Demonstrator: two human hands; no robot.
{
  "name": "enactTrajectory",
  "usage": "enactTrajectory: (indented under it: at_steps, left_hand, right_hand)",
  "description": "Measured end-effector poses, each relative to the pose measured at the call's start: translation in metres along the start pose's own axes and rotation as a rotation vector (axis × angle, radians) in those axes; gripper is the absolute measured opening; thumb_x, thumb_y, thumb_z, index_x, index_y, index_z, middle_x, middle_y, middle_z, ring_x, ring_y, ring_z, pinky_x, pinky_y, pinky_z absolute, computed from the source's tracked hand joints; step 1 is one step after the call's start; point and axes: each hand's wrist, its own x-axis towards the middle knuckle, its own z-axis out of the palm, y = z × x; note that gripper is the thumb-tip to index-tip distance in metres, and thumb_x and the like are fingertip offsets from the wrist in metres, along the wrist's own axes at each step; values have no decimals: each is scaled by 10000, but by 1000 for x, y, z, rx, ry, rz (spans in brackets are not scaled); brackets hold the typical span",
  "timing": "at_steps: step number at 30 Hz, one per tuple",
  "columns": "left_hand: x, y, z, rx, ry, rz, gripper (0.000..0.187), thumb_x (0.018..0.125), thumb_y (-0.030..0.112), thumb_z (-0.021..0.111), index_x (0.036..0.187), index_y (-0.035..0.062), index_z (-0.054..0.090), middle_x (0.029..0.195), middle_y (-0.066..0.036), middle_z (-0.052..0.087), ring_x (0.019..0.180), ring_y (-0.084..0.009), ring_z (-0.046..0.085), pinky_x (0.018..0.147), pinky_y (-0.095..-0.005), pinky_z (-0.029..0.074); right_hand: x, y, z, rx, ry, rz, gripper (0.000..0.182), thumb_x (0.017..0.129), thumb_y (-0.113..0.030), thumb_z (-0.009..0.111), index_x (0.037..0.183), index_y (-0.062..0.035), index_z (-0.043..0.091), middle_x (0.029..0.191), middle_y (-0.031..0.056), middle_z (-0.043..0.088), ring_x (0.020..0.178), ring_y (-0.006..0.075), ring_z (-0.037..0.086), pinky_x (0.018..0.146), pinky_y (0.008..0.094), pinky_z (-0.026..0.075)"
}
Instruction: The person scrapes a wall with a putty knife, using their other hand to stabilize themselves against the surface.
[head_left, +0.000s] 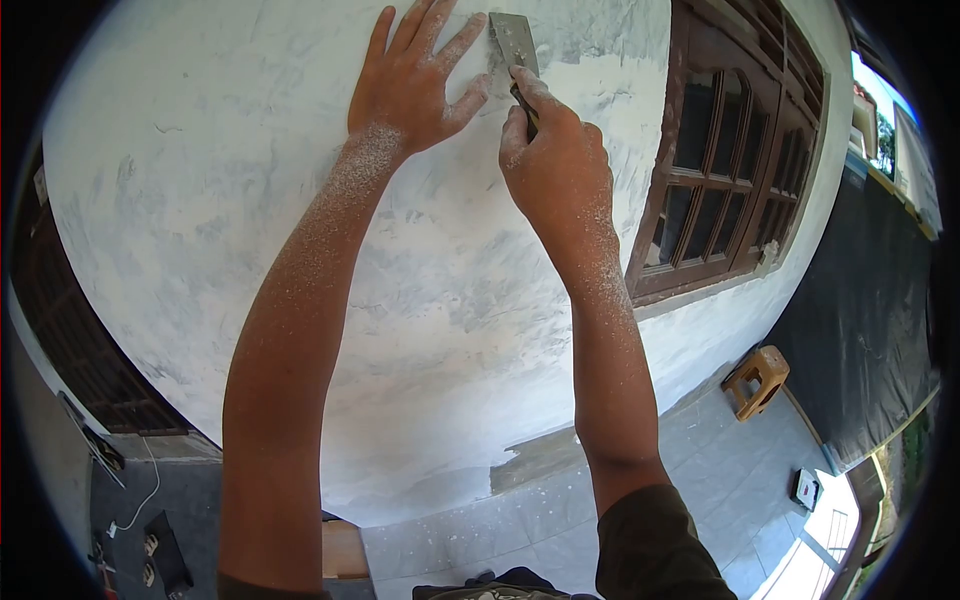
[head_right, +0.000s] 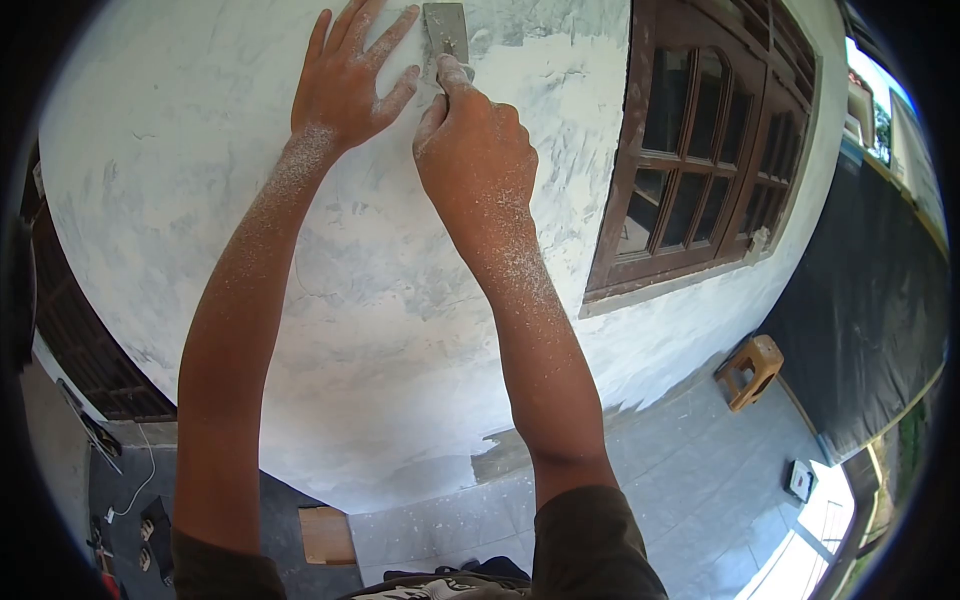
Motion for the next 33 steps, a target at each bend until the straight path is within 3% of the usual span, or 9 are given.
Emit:
enactTrajectory:
  at_steps: [22, 33]
  left_hand:
    - [0, 0, 3, 8, 31, 8, 733, 909, 426, 646, 1531, 87, 457, 1642, -198, 313, 1559, -324, 214, 1283, -530, 124]
    - [1, 2, 1, -8, -8, -19, 754, 903, 434, 654, 1541, 92, 442, 1650, -198, 296, 1560, -323, 211, 1285, -527, 122]
  right_hand:
    - [-7, 13, 0, -31, -7, -20, 377, 993, -145, 582, 1357, -92, 666, 900, 209, 765, 759, 328, 771, 710, 464, 640]
    - [-15, 11, 0, -83, -16, -18, 370, 1002, -150, 590, 1359, -85, 664, 890, 210, 763, 738, 326, 768, 660, 435, 641]
